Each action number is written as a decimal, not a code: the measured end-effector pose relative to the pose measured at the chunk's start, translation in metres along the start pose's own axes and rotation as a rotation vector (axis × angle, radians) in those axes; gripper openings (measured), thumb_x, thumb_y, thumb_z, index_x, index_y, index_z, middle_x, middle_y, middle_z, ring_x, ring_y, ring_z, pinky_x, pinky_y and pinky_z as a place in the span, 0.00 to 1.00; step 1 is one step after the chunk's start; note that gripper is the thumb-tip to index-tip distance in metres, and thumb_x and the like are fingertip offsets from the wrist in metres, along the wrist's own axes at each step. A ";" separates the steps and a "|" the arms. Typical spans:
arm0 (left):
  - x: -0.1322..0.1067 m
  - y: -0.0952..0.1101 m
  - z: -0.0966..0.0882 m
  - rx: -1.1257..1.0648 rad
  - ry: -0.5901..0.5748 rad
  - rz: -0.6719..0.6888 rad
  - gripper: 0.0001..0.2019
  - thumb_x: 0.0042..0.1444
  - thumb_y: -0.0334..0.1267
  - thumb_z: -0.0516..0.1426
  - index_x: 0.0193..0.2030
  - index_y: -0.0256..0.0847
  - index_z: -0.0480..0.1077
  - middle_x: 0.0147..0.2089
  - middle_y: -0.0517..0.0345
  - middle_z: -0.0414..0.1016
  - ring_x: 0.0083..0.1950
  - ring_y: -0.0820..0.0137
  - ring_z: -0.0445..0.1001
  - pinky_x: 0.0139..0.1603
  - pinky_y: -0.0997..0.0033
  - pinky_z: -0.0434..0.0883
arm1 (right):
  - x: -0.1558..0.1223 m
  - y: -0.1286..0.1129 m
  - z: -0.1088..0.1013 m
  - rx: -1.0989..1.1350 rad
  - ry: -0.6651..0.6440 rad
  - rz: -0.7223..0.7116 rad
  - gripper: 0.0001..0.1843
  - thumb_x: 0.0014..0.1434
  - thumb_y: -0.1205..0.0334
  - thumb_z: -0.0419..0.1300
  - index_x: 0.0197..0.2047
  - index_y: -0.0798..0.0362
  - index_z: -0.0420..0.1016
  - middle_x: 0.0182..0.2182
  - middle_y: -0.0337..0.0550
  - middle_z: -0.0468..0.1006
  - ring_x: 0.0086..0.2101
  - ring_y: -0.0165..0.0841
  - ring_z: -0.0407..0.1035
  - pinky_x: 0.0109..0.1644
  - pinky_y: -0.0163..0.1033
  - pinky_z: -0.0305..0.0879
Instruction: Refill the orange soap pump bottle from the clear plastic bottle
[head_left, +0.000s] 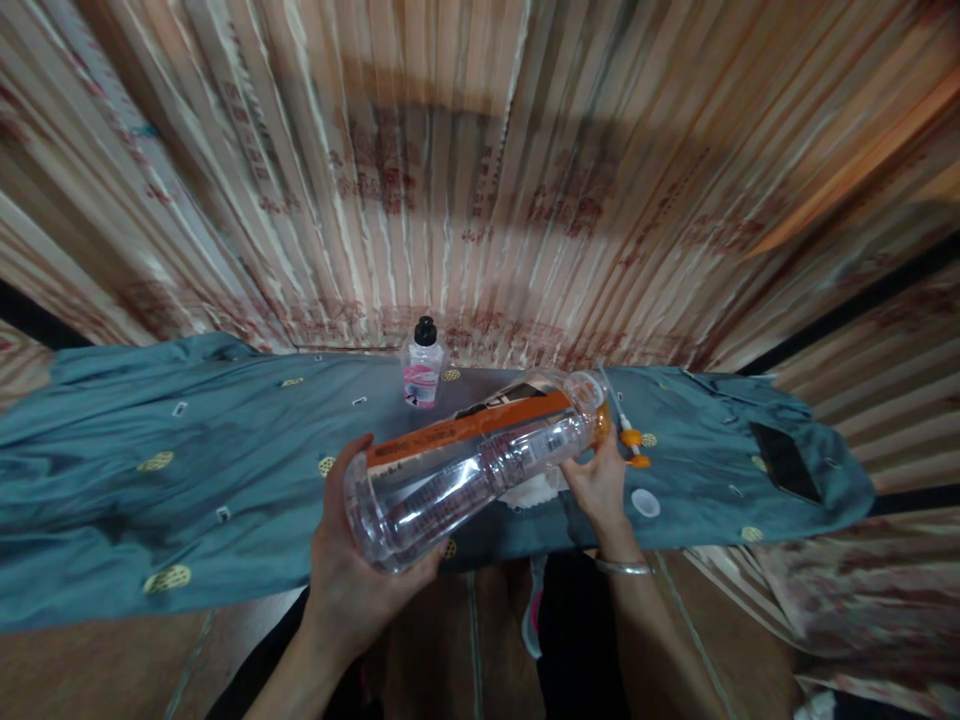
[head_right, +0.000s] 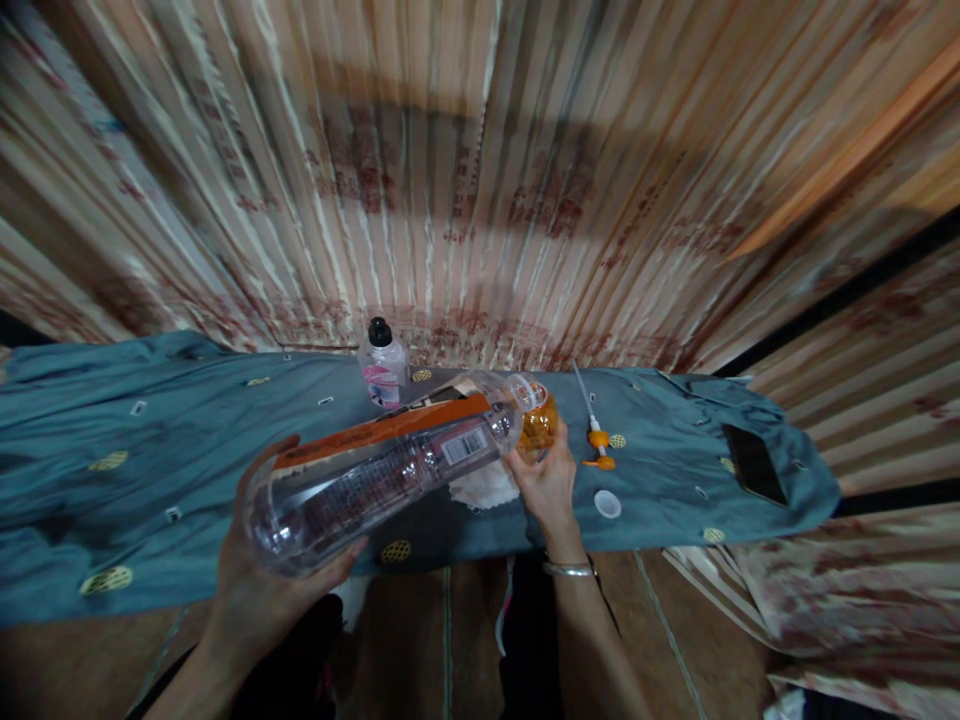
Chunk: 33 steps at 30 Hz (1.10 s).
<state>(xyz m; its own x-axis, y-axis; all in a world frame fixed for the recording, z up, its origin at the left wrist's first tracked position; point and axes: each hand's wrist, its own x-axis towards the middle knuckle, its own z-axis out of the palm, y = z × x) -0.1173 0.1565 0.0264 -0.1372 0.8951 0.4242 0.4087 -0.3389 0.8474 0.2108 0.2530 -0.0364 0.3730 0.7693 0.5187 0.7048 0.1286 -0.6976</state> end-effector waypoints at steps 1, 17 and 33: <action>0.000 0.001 0.000 0.001 0.014 -0.002 0.53 0.52 0.42 0.78 0.81 0.61 0.61 0.62 0.56 0.87 0.52 0.50 0.92 0.50 0.48 0.93 | 0.000 0.000 0.000 -0.001 0.000 0.003 0.41 0.55 0.38 0.70 0.64 0.53 0.74 0.51 0.57 0.89 0.50 0.54 0.85 0.59 0.58 0.82; 0.002 0.003 -0.002 0.005 -0.016 -0.020 0.51 0.52 0.40 0.79 0.79 0.54 0.60 0.60 0.55 0.88 0.52 0.51 0.93 0.51 0.50 0.93 | 0.001 -0.005 0.000 0.013 -0.006 0.011 0.40 0.54 0.36 0.69 0.62 0.51 0.74 0.50 0.55 0.89 0.51 0.53 0.83 0.60 0.57 0.81; 0.001 0.035 0.018 -0.099 0.141 -0.149 0.45 0.51 0.41 0.73 0.77 0.51 0.65 0.57 0.54 0.88 0.51 0.51 0.92 0.52 0.46 0.92 | 0.000 -0.001 0.001 0.007 -0.016 0.033 0.40 0.53 0.42 0.70 0.64 0.53 0.73 0.50 0.58 0.89 0.54 0.56 0.83 0.61 0.59 0.81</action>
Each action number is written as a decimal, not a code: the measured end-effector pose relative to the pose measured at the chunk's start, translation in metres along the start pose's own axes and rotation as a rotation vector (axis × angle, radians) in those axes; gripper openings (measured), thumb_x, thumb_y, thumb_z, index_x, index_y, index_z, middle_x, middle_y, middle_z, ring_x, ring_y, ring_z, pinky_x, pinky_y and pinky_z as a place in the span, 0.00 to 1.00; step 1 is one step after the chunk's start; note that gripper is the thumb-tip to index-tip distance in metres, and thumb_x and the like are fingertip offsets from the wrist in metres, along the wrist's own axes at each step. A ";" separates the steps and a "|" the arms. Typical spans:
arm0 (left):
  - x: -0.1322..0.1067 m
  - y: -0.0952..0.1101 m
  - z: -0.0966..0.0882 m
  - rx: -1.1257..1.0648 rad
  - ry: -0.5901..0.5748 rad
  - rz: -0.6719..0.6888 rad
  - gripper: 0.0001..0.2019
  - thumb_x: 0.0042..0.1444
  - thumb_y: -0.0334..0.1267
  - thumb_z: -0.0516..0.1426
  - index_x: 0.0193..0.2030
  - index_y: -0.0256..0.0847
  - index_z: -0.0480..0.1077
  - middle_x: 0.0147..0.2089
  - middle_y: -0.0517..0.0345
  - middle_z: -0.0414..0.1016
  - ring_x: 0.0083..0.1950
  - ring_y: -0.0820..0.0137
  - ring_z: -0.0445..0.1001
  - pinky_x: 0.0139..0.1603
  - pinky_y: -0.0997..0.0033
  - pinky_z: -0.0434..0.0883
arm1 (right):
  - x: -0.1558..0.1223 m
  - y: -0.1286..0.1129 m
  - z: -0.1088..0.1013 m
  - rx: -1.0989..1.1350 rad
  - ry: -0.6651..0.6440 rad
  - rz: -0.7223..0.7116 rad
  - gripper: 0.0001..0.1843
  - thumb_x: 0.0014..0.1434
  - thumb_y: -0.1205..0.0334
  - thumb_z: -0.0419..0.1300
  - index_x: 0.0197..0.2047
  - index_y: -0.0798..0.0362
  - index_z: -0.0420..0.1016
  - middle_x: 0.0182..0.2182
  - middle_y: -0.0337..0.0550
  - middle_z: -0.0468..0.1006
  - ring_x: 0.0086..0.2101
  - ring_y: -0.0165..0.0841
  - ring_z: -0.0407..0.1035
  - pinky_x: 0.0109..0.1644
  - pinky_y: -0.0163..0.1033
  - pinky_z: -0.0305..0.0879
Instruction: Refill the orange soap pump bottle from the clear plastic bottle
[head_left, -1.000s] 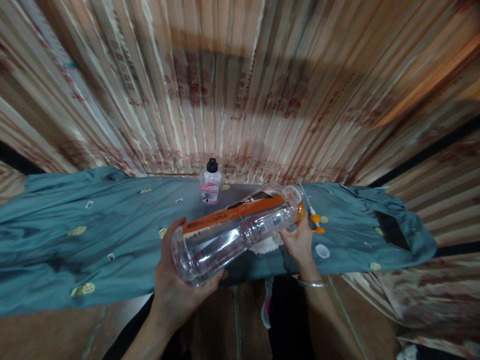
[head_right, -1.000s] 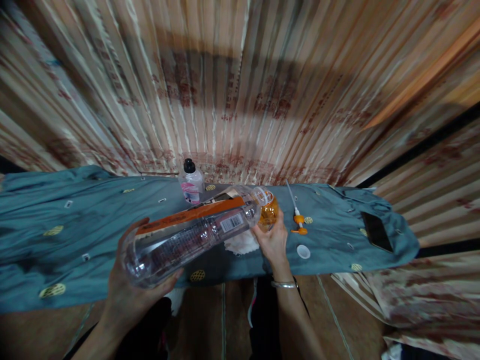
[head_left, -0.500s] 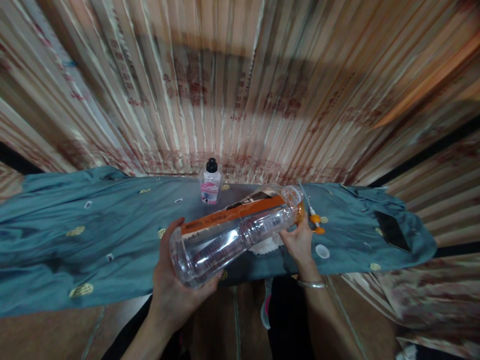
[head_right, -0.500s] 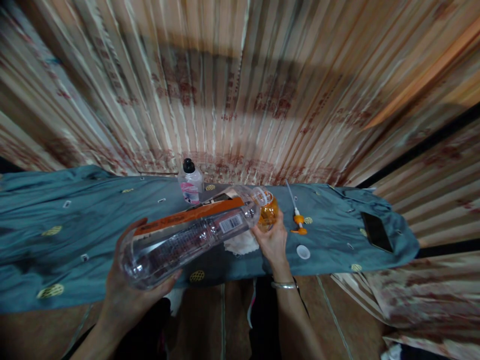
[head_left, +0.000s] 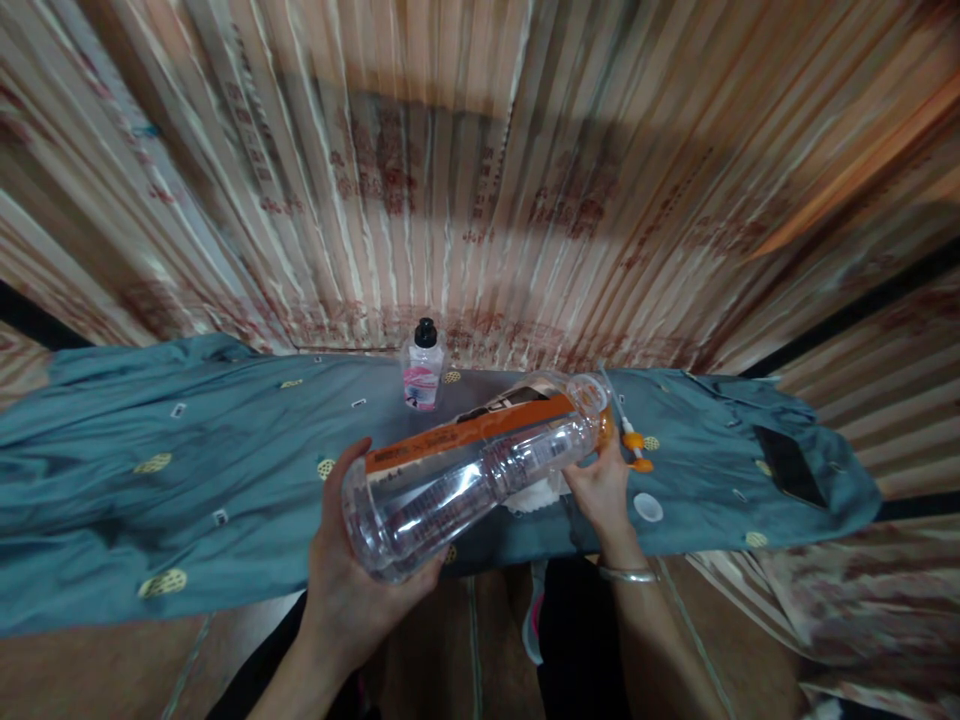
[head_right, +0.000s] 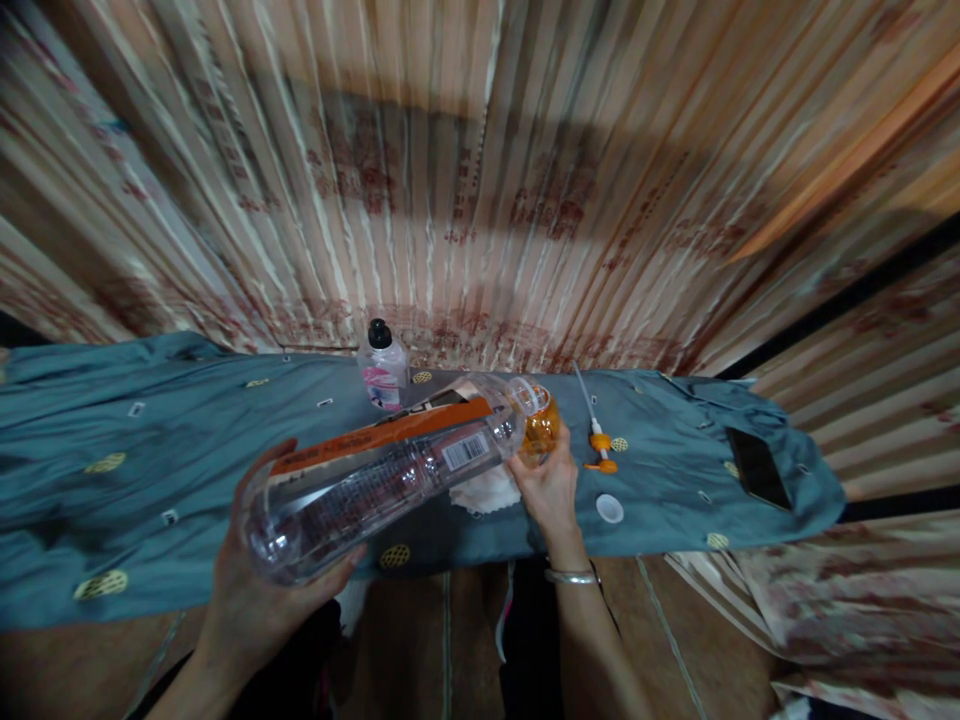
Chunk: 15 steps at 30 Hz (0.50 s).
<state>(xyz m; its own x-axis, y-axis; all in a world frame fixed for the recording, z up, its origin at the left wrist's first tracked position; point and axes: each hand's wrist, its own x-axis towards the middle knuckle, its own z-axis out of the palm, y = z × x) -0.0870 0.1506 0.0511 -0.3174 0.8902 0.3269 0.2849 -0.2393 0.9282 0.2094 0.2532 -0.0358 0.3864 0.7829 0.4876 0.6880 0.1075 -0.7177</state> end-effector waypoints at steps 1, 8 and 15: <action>0.001 -0.002 -0.001 0.004 -0.002 0.002 0.46 0.50 0.40 0.73 0.77 0.51 0.65 0.57 0.54 0.88 0.51 0.50 0.91 0.52 0.46 0.92 | 0.000 0.000 0.000 0.003 0.000 0.001 0.40 0.53 0.42 0.70 0.64 0.53 0.73 0.50 0.58 0.89 0.54 0.56 0.83 0.62 0.60 0.81; 0.002 -0.015 -0.001 0.002 -0.002 0.046 0.50 0.46 0.43 0.76 0.77 0.53 0.65 0.55 0.54 0.88 0.48 0.50 0.91 0.49 0.45 0.92 | 0.000 0.001 0.000 0.016 -0.013 -0.011 0.39 0.54 0.42 0.70 0.64 0.52 0.73 0.50 0.55 0.89 0.53 0.54 0.83 0.60 0.57 0.81; -0.003 -0.003 0.000 -0.007 -0.014 -0.005 0.49 0.51 0.38 0.73 0.80 0.56 0.63 0.57 0.56 0.88 0.53 0.49 0.92 0.56 0.43 0.92 | 0.000 0.001 0.001 0.004 0.004 0.022 0.41 0.53 0.40 0.71 0.63 0.52 0.73 0.48 0.55 0.89 0.49 0.54 0.84 0.56 0.57 0.81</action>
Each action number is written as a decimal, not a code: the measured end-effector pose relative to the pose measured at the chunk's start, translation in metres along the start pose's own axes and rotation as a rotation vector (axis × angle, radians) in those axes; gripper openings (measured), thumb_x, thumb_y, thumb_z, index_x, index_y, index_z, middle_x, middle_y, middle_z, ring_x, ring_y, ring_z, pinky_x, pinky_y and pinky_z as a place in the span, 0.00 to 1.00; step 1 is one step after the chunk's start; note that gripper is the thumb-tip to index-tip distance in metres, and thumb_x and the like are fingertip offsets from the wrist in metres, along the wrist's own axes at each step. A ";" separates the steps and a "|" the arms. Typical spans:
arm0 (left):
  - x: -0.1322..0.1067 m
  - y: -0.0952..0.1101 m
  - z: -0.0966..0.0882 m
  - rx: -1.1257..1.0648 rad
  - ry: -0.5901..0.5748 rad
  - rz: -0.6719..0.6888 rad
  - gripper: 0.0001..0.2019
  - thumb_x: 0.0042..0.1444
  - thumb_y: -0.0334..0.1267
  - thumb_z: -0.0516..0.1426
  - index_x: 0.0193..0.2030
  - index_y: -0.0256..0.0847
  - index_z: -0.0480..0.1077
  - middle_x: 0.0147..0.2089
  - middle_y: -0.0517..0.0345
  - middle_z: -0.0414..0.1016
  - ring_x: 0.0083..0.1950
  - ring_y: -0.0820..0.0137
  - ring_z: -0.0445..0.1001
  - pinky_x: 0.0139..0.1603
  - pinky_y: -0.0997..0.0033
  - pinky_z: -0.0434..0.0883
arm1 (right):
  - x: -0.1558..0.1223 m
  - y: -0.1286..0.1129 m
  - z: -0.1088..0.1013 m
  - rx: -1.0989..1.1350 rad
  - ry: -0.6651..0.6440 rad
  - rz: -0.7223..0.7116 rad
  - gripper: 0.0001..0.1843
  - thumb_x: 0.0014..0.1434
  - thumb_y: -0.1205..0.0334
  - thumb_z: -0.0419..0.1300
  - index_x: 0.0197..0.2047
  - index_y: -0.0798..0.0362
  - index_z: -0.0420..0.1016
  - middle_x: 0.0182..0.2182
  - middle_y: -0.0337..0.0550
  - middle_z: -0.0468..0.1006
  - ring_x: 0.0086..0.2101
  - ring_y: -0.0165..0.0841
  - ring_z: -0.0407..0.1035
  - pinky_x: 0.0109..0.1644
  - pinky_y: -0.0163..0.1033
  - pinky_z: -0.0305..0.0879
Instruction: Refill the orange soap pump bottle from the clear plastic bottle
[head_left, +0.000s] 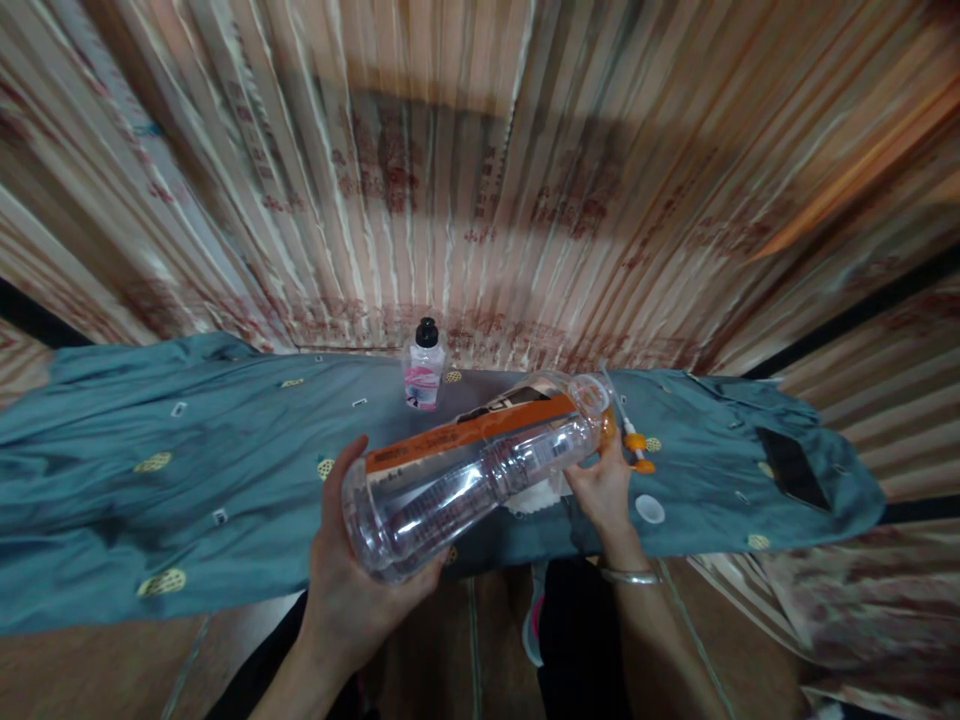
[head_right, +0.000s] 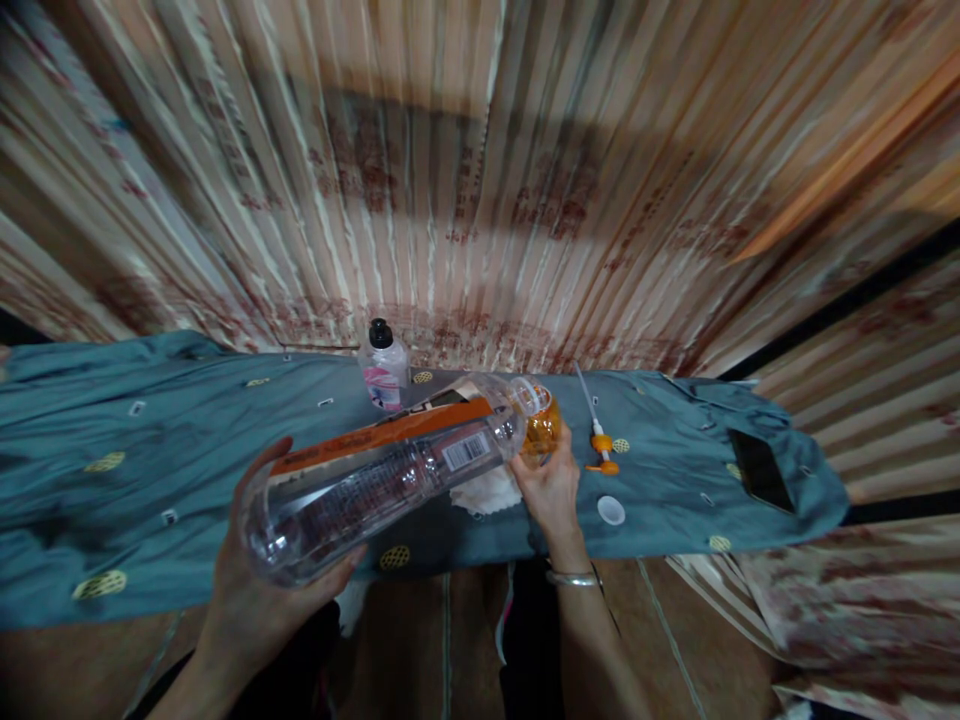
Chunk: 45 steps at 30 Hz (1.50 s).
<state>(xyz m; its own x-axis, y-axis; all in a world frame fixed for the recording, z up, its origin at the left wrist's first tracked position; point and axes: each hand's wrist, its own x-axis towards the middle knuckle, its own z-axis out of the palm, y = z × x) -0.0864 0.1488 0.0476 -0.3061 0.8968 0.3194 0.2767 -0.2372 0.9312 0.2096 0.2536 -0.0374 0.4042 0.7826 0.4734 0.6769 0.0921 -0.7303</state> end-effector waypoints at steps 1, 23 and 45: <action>0.000 0.001 0.000 -0.001 0.002 -0.005 0.50 0.50 0.38 0.73 0.80 0.56 0.63 0.57 0.55 0.88 0.53 0.48 0.92 0.56 0.43 0.92 | 0.000 0.000 0.000 -0.002 -0.001 0.003 0.41 0.53 0.40 0.71 0.64 0.52 0.73 0.47 0.55 0.89 0.48 0.54 0.84 0.56 0.57 0.82; 0.009 -0.020 -0.015 0.125 -0.069 0.073 0.52 0.49 0.43 0.78 0.79 0.51 0.60 0.60 0.50 0.85 0.54 0.49 0.91 0.53 0.47 0.92 | 0.002 -0.001 -0.001 0.001 -0.001 -0.026 0.40 0.54 0.39 0.70 0.64 0.51 0.72 0.50 0.55 0.88 0.49 0.52 0.83 0.56 0.56 0.81; 0.007 -0.038 -0.019 0.124 -0.092 0.091 0.51 0.51 0.46 0.79 0.77 0.51 0.58 0.68 0.46 0.80 0.61 0.50 0.89 0.60 0.47 0.89 | 0.003 -0.004 -0.002 0.054 -0.019 -0.005 0.38 0.53 0.42 0.71 0.62 0.52 0.75 0.50 0.56 0.89 0.49 0.53 0.84 0.59 0.58 0.82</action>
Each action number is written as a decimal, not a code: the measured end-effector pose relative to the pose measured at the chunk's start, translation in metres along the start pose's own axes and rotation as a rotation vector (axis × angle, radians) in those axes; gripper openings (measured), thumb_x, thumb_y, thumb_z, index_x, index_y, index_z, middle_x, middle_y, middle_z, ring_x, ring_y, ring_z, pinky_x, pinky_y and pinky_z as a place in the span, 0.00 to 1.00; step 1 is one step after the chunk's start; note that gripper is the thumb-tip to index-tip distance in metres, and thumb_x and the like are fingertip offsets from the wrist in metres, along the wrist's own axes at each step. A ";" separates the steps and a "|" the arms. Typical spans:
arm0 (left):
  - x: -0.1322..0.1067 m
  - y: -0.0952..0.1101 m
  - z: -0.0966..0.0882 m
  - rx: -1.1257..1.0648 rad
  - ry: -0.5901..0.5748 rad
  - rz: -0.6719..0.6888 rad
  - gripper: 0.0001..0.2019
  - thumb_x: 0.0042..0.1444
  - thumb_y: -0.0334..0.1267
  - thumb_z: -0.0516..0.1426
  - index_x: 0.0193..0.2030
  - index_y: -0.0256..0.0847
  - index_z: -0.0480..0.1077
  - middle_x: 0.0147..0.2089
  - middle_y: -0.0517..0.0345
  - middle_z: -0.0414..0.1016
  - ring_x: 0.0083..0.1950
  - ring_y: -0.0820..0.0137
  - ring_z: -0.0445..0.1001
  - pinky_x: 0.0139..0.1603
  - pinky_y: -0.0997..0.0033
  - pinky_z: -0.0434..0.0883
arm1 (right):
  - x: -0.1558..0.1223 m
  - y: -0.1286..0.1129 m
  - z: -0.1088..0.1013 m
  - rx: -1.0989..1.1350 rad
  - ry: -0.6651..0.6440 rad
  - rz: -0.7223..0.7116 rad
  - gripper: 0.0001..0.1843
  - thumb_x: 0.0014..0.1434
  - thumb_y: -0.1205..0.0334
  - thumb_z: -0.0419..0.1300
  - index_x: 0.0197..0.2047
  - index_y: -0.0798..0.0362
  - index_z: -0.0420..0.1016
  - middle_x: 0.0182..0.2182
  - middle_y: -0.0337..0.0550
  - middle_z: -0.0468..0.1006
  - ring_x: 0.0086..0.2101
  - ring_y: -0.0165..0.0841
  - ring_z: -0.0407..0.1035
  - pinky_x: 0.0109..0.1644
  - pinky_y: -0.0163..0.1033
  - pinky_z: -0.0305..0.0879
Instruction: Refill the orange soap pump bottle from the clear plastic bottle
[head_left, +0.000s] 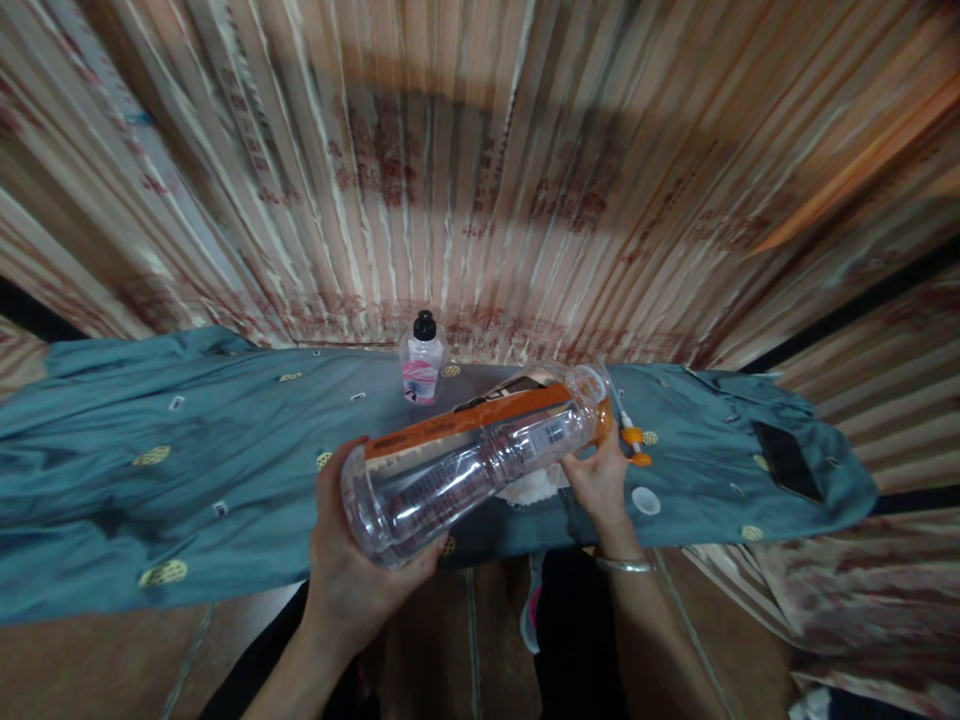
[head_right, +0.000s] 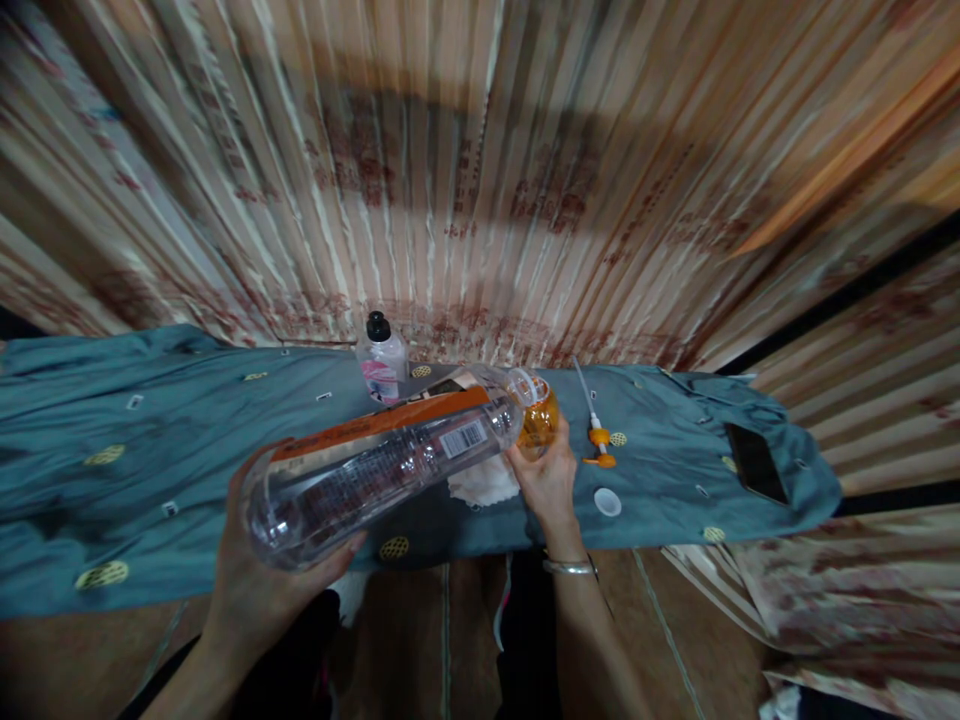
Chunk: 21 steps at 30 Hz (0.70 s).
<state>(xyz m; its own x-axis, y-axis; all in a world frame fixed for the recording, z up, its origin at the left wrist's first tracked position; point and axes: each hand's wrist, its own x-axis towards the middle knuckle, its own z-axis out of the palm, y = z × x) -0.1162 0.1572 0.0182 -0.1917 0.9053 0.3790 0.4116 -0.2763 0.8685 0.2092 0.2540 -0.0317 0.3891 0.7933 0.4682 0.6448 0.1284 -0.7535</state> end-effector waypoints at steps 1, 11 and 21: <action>0.000 0.000 0.001 0.004 -0.002 0.008 0.51 0.51 0.46 0.79 0.77 0.51 0.59 0.68 0.46 0.80 0.61 0.50 0.89 0.60 0.46 0.89 | 0.000 0.000 0.000 -0.001 0.004 0.000 0.39 0.53 0.42 0.72 0.62 0.52 0.75 0.50 0.56 0.89 0.49 0.53 0.84 0.59 0.58 0.82; 0.002 0.015 0.017 -0.117 0.135 -0.052 0.49 0.42 0.42 0.78 0.71 0.49 0.65 0.59 0.49 0.85 0.53 0.52 0.91 0.52 0.50 0.90 | 0.000 0.004 0.001 -0.020 0.018 -0.009 0.38 0.53 0.41 0.71 0.62 0.52 0.75 0.49 0.55 0.89 0.47 0.53 0.85 0.54 0.56 0.82; 0.003 0.014 0.016 -0.060 0.171 -0.002 0.48 0.42 0.42 0.78 0.70 0.43 0.67 0.58 0.47 0.86 0.53 0.53 0.91 0.52 0.55 0.90 | -0.001 0.001 0.001 -0.047 0.012 0.008 0.37 0.54 0.42 0.72 0.61 0.51 0.75 0.47 0.52 0.90 0.44 0.51 0.85 0.50 0.53 0.83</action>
<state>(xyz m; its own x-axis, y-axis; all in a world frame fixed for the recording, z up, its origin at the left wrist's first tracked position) -0.0971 0.1614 0.0264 -0.3436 0.8393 0.4214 0.3579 -0.2978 0.8850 0.2086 0.2538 -0.0334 0.4019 0.7870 0.4682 0.6718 0.0940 -0.7347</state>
